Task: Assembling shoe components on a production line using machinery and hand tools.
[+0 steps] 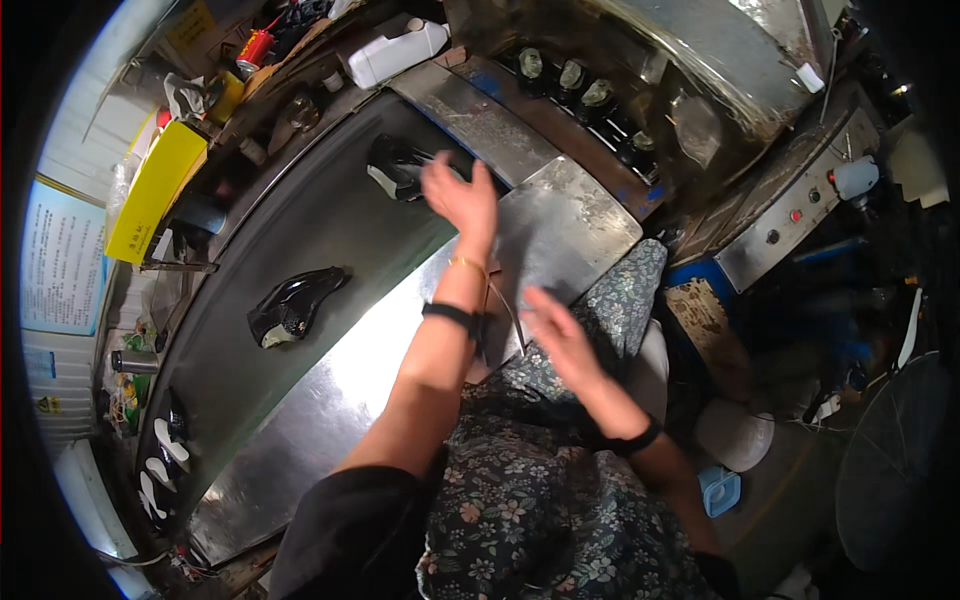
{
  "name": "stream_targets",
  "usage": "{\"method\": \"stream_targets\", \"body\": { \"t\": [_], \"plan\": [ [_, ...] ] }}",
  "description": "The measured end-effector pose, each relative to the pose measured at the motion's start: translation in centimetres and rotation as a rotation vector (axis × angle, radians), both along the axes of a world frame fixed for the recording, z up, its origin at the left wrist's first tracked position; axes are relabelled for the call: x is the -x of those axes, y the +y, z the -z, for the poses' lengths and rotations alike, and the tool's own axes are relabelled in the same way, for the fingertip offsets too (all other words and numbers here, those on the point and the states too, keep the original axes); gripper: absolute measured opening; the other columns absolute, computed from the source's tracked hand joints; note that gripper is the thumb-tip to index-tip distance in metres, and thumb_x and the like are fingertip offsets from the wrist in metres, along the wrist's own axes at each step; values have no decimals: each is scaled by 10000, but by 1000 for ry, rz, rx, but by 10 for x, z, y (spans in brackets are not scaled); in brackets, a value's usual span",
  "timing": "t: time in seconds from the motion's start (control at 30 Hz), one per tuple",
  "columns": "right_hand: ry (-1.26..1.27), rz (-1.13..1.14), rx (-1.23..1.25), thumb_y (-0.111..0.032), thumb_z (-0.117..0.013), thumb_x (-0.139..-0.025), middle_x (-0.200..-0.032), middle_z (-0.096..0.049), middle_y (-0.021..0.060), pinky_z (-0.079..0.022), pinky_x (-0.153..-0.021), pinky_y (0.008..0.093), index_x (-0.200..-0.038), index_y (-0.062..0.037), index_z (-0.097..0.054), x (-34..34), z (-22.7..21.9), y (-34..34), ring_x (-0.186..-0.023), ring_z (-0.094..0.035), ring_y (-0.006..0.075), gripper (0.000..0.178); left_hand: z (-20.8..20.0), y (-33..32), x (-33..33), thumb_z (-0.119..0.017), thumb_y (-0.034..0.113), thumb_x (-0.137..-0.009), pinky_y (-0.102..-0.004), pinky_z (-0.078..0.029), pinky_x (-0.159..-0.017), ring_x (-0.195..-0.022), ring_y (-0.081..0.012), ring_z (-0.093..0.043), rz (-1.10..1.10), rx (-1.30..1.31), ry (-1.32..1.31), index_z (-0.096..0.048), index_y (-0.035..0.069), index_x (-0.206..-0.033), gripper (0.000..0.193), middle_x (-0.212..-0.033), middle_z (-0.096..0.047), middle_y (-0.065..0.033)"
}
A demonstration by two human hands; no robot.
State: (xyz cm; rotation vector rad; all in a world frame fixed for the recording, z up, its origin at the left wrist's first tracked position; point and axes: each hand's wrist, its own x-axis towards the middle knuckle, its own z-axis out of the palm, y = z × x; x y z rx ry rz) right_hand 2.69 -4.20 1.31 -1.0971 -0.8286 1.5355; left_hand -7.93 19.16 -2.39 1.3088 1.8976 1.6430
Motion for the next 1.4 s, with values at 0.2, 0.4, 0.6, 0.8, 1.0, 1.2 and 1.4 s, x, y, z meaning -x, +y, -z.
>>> {"method": "stream_targets", "body": {
  "t": [0.2,0.4,0.6,0.8,1.0,1.2,1.4],
  "plan": [
    [-173,349,74,-110,-582,-955,-1103,-669,117,-494,-881,280,-1219,27,-583,-78,6,-28,-986,-630,172,297,6,40,54,-779,149,-712,-470,-216,-1152,-1421,-430,-193,-79,722,-227,107,135,-1524,1202,-1550,-7,-307],
    [-183,232,73,-119,-594,-955,-1081,-668,98,-505,-843,276,-1202,33,-589,-103,20,-48,-924,-629,153,290,19,25,138,-643,-57,-813,-362,-566,-681,-770,-218,-643,565,677,-875,-516,-75,-1075,291,-924,-614,-129],
    [-292,384,-156,-252,-576,-975,-1162,-631,107,-494,-870,304,-1336,-39,-528,-107,-75,23,-1001,-607,166,422,-116,-167,60,-677,-102,-777,-348,-483,-956,-1156,-226,-557,1203,626,-768,-258,60,-1487,839,-1263,-575,-131],
    [-976,456,-598,-142,-703,-860,-1147,-667,171,-489,-913,323,-1224,-19,-602,-99,-102,-43,-1083,-641,255,397,-95,-216,6,-637,384,-908,-489,-159,-1151,-1410,-266,-275,1436,543,-961,-66,168,-1554,889,-1529,-299,-174],
    [-1356,378,-513,-305,-761,-789,-952,-680,208,-511,-725,413,-1068,19,-677,-113,-108,-104,-819,-646,350,436,-103,-224,-107,-445,351,-1013,-269,-531,-595,-654,-142,-628,1335,1003,-824,-629,50,-959,357,-836,-657,-46],
    [-1233,80,-44,-313,-731,-831,-839,-679,228,-513,-687,347,-1105,23,-670,-133,-132,-109,-745,-673,335,437,-85,-231,-129,-380,147,-1004,-254,-539,-732,-864,-139,-665,1382,1076,-604,-599,-29,-1193,339,-1047,-663,-98],
    [-820,433,-159,-210,-628,-919,-1322,-555,216,-414,-1014,341,-1424,-1,-387,-126,-7,-113,-1215,-544,250,598,-58,-225,-120,-554,362,-934,-443,-397,-998,-1138,-367,-552,1438,-24,37,-585,25,-1143,398,-1143,-623,-184]
  ]
}}
